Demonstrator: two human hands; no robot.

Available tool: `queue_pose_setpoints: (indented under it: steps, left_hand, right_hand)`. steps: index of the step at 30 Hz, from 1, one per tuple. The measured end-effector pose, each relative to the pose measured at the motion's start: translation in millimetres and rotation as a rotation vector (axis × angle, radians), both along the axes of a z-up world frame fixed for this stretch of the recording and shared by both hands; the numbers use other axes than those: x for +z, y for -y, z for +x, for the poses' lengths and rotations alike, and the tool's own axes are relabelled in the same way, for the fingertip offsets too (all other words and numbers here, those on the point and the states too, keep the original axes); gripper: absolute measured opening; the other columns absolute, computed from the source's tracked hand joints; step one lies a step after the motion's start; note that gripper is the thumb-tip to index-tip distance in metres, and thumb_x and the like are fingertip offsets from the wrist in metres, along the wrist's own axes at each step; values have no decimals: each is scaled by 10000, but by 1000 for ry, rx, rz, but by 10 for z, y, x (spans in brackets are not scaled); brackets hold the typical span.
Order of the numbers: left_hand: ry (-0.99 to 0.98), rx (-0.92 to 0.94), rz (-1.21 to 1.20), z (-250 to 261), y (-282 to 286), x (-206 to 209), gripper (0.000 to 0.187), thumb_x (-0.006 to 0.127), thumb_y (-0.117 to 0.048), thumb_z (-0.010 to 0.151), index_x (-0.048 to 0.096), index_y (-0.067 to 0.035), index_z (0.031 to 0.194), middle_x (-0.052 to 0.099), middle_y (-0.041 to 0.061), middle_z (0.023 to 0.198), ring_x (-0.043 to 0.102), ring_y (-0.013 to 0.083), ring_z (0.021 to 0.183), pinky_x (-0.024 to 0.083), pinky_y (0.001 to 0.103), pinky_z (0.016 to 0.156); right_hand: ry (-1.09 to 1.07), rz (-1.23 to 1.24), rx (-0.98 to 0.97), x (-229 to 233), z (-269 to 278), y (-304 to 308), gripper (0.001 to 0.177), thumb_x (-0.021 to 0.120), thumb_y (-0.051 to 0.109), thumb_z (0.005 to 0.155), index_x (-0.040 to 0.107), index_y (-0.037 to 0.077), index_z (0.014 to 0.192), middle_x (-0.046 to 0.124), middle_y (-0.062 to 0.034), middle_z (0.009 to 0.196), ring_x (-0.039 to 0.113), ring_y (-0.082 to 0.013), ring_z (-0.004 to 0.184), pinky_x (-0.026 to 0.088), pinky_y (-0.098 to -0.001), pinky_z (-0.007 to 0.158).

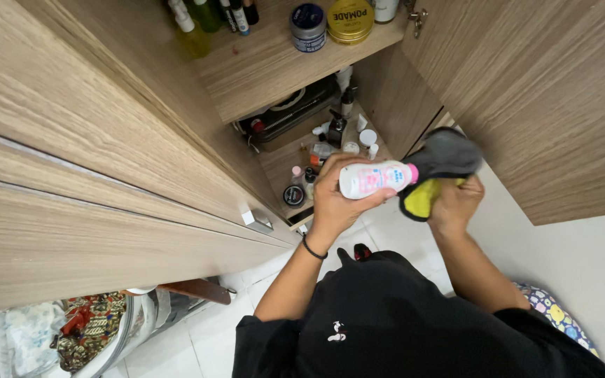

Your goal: The person wipes multiple cosmetic containers with a cloth and places them into a wooden cabinet. They handle tubes, jars, and bottles one at a time, wiping each before arranging them on the cabinet shelves.

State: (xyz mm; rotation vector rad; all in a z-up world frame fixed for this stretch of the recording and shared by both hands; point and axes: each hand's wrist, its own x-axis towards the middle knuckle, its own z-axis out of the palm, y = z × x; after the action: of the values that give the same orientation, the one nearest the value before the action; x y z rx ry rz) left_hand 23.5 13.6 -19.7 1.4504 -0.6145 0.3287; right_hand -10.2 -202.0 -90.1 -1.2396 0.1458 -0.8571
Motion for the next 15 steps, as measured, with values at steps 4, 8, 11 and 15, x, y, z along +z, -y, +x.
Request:
queue_pose_setpoints:
  steps: [4,8,11,15]
  left_hand:
    - [-245,-137,-27,-12,27,2,550,924,-284,737,613,-104,1155,734,43,1183,704,171,1131,574,346,1004]
    - [284,122,475,-111,197,-73,515,893,-165,573,708,-35,1036,685,101,1005,602,302,1011,468,457,881]
    - [466,190,581,-112,213,-95,325,773,-31,691,714,-68,1009,683,71,1058,599,307,1077,450,455,942]
    - [483,104,499,-72,183,-75,317,778,-84,691,701,-19,992,674,124,1092,590,361,1076,449,499,947]
  right_hand:
    - [260,-141,106,229,-53,-27,219,605,111,999,572,7,1188,604,-141,1199,589,-225,1115,509,-354,973]
    - [303,-636,318,369,-215,-239,335,617,246,1044,457,63,1274,508,-183,1325,525,-287,1273,465,-407,1069]
    - [328,-715,403,383,-237,-386,439,625,346,1077,370,105,1339,435,-214,1420,477,-333,1392,432,-446,1141]
    - [385,-508,504,248,-168,-404,504,588,469,1059,362,125,1348,458,-192,1450,469,-320,1421,379,-449,1231]
